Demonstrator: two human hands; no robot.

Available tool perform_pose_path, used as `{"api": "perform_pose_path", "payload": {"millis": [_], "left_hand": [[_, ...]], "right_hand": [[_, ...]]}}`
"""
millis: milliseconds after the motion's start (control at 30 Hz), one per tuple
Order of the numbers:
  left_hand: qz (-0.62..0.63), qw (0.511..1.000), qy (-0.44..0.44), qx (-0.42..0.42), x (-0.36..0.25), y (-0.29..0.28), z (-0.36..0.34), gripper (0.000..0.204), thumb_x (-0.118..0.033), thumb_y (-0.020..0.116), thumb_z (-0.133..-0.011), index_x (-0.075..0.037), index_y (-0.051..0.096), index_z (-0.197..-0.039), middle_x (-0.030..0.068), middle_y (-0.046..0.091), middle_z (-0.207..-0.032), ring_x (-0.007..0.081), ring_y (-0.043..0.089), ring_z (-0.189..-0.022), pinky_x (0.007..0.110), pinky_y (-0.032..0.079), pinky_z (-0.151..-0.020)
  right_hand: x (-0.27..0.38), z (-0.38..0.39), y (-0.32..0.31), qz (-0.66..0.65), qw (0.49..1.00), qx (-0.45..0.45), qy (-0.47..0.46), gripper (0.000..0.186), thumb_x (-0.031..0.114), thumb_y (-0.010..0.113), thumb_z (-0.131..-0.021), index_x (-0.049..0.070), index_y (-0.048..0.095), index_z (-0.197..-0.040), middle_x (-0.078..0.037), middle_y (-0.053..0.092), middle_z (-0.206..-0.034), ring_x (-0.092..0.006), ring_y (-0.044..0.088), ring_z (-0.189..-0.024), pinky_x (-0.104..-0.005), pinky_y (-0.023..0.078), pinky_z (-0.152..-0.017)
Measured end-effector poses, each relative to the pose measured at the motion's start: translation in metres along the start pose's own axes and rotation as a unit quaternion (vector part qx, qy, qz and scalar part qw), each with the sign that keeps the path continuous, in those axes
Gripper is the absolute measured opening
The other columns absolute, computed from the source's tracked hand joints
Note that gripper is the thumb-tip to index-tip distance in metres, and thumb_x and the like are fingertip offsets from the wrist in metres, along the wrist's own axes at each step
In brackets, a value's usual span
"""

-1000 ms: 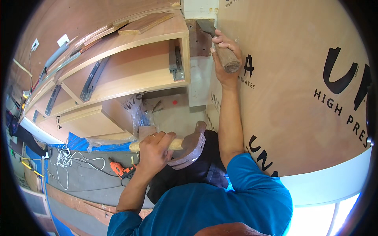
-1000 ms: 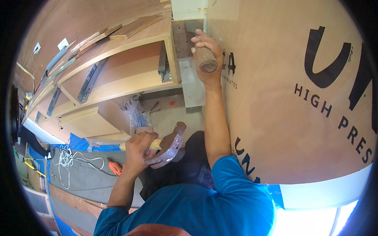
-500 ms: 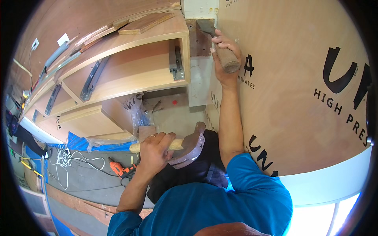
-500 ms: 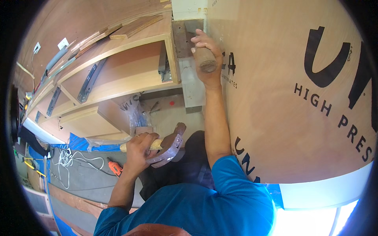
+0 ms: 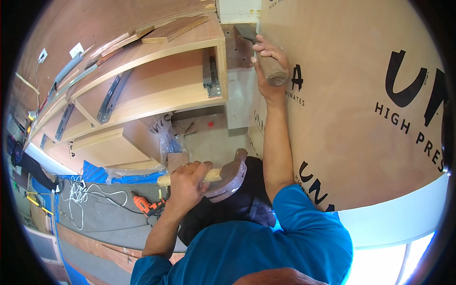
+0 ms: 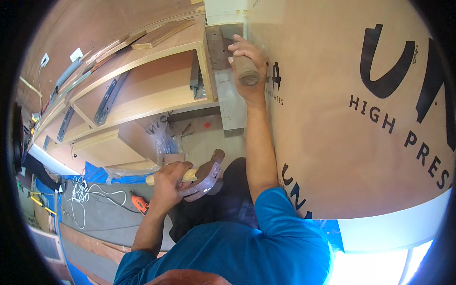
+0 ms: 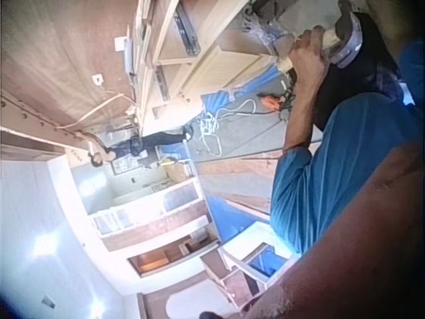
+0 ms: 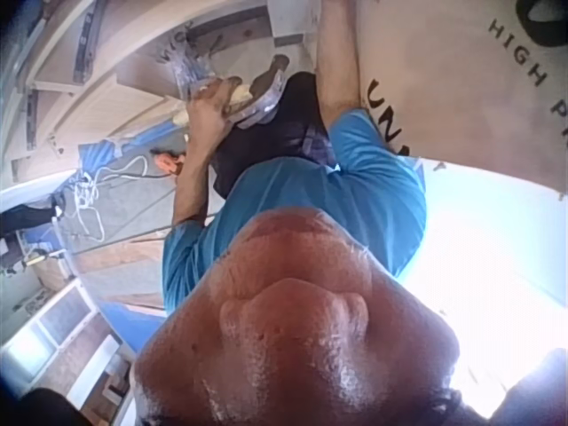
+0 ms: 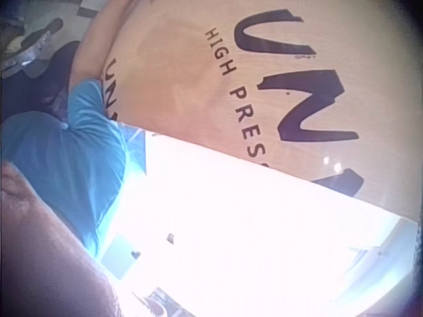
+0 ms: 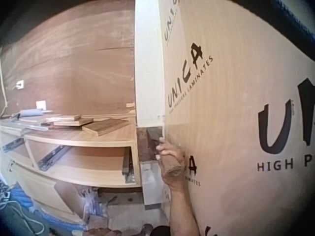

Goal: The person uses a hammer to strike a chisel while working on a wooden cabinet, removing small pieces of wood from the joint area.

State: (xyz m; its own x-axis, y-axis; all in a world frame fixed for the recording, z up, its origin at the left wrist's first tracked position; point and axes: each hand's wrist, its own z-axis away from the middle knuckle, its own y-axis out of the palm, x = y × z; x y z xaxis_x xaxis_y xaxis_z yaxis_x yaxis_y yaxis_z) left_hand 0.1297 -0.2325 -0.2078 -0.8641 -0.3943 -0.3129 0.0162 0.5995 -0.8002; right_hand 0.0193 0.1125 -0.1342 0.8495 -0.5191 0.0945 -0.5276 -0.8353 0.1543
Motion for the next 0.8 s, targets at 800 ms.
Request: {"api": "perform_pose_path", "payload": {"millis": [800], "left_hand": [[-0.04,0.962,0.209,-0.173,-0.059,-0.045,-0.133,0.039,-0.009,0.077,-0.067,-0.013,0.067,-0.105,0.006,0.058,-0.08,0.029,0.062,-0.066,0.042,0.048,-0.059]], "right_hand": [[0.001,-0.008,0.001,0.016,1.0,0.021,0.006,0.03,-0.007,0.075,-0.09,0.008,0.059,-0.112,-0.012,0.072,-0.118,-0.038,0.063,-0.134,-0.0513,0.048,-0.117]]}}
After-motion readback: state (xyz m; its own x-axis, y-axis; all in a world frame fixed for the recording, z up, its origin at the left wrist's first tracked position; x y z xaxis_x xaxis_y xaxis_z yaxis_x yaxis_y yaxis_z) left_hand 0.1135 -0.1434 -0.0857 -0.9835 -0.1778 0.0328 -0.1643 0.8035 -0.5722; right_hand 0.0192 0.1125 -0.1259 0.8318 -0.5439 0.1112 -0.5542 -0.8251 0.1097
